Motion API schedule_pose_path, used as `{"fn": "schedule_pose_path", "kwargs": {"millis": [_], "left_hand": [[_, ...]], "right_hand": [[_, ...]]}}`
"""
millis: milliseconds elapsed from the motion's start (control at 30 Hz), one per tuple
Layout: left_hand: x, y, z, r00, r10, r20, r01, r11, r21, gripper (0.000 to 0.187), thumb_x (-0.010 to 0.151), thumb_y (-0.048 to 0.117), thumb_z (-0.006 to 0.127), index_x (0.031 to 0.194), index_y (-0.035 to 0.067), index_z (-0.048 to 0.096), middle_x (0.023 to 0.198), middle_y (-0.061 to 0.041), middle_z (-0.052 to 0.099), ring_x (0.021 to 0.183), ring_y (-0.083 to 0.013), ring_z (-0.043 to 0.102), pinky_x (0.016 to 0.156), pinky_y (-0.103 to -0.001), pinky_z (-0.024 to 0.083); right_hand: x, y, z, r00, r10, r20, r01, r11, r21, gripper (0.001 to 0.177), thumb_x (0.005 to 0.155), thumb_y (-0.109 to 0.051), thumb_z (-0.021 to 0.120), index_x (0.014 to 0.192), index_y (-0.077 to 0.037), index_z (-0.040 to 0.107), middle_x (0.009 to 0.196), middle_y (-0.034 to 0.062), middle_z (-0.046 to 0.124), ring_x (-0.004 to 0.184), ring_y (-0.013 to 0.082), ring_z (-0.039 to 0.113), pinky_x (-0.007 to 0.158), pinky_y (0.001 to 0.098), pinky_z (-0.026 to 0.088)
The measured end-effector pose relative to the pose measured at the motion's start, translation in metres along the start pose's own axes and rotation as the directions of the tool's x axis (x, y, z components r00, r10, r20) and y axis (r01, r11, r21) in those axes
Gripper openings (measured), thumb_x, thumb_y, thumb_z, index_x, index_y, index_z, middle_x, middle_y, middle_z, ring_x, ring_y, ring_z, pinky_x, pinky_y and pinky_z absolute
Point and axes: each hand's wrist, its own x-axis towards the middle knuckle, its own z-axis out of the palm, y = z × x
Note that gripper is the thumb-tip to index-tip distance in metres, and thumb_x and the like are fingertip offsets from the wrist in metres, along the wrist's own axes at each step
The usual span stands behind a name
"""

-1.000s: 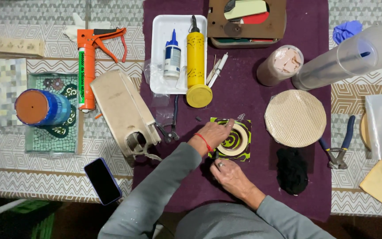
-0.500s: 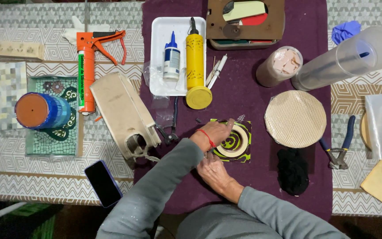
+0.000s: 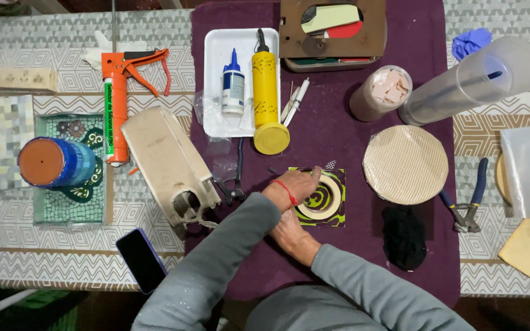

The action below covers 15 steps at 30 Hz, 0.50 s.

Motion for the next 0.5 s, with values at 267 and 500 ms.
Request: {"fn": "schedule_pose_path", "kwargs": {"millis": [267,500], "left_hand": [[0.015,-0.007,0.007,0.999,0.007,0.041,-0.008,0.999,0.036,0.084,0.079,0.005,0.068,0.148,-0.015,0.023,0.107,-0.021,0.074,0.104,-0.0398,0.072,0.088,-0.056,0.058],[0.028,-0.010,0.016,0.997,-0.025,0.080,0.024,1.000,0.012,0.096,0.074,0.005,0.076,0.149,-0.017,0.020,0.111,-0.024,0.071,0.113,-0.0432,0.067,0.090,-0.060,0.057]], "right_hand": [[0.015,0.011,-0.012,0.996,-0.003,-0.089,0.000,1.000,-0.030,0.016,0.091,-0.020,0.060,0.078,-0.020,0.069,0.072,-0.0001,0.067,0.085,0.0232,0.067,0.074,0.0422,0.049],[0.021,0.019,-0.020,0.985,-0.008,-0.172,-0.001,0.998,-0.055,0.016,0.090,-0.016,0.059,0.077,-0.016,0.068,0.073,0.0023,0.066,0.081,0.0255,0.065,0.070,0.0421,0.049]]}}
